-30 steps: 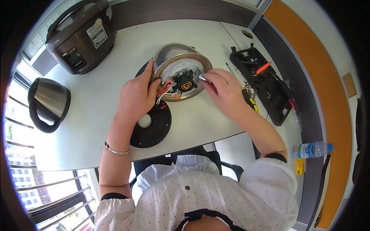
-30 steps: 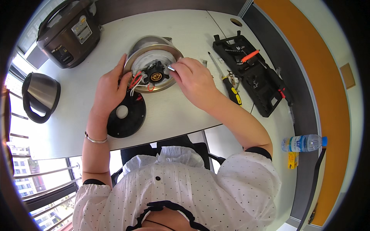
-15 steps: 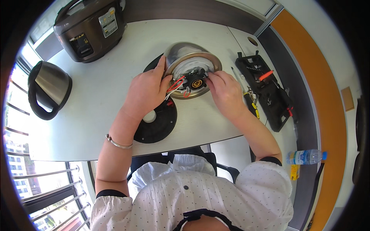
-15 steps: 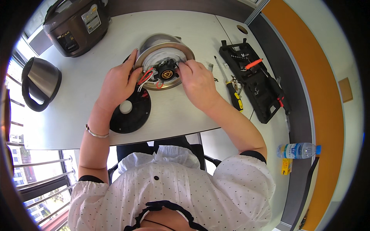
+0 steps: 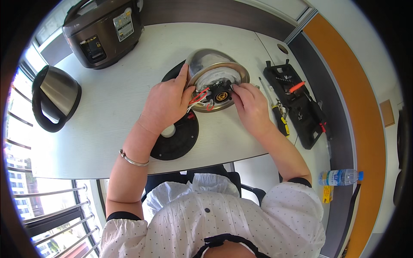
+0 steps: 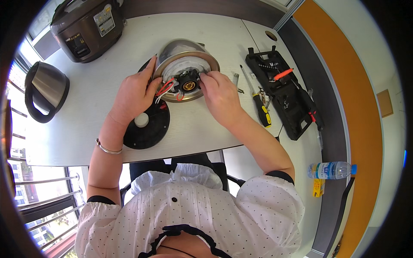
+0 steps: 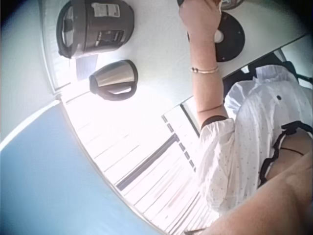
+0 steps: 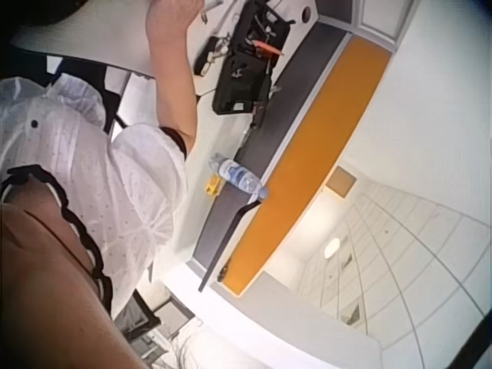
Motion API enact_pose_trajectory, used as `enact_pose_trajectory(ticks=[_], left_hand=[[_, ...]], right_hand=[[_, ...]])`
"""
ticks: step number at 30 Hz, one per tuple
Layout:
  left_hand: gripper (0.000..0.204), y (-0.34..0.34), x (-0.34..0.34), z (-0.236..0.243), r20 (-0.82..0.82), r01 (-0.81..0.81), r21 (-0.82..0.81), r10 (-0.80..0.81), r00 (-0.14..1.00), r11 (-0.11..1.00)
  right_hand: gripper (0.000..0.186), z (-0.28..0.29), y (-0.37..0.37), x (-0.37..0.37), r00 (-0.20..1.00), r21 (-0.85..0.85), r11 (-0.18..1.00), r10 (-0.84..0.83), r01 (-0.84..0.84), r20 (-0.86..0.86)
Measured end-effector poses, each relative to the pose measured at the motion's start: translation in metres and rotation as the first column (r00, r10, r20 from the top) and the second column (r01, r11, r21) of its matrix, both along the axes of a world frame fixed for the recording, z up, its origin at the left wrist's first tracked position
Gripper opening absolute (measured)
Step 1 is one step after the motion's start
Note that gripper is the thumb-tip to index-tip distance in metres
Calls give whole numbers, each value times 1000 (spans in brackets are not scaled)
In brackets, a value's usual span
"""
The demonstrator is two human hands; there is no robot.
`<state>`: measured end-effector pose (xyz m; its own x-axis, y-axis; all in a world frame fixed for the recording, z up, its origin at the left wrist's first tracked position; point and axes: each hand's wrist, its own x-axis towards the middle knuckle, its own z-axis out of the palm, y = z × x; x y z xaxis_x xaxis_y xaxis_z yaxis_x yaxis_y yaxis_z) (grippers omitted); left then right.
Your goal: The person disassembles a small appliance, likely a rice cooker, by removing screws and detaching internal components. They use a screwdriver to loosen fasteners and manipulate wires and a heating element within the base.
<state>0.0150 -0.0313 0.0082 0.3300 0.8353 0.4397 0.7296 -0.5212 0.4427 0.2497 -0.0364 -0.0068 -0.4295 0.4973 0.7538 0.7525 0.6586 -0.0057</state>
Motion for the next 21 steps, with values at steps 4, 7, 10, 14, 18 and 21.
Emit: enact_pose_trajectory(ticks=[4, 7, 10, 14, 18, 21], left_hand=[[49, 0, 0, 0, 4, 8, 16, -8, 1000, 1000], [48, -1, 2, -1, 55, 3, 3, -3, 998, 1000], [48, 0, 2, -4, 84, 8, 19, -9, 996, 1000], [51, 0, 1, -3, -12, 37, 41, -37, 999, 998], [51, 0, 2, -5, -1, 36, 40, -36, 999, 999], [50, -1, 3, -5, 12, 33, 41, -33, 999, 999]], right_hand=[[29, -1, -1, 0, 1000, -9, 1000, 6, -6, -20], [28, -5, 0, 0, 999, 20, 999, -31, 31, -21], [24, -6, 1, -2, 996, 41, 995, -90, 90, -4], [15, -5, 0, -3, 990, 61, 989, -136, 134, 32], [15, -2, -1, -7, 980, -19, 980, -197, 197, -8], [17, -1, -1, -13, 962, -132, 966, -241, 224, -128]])
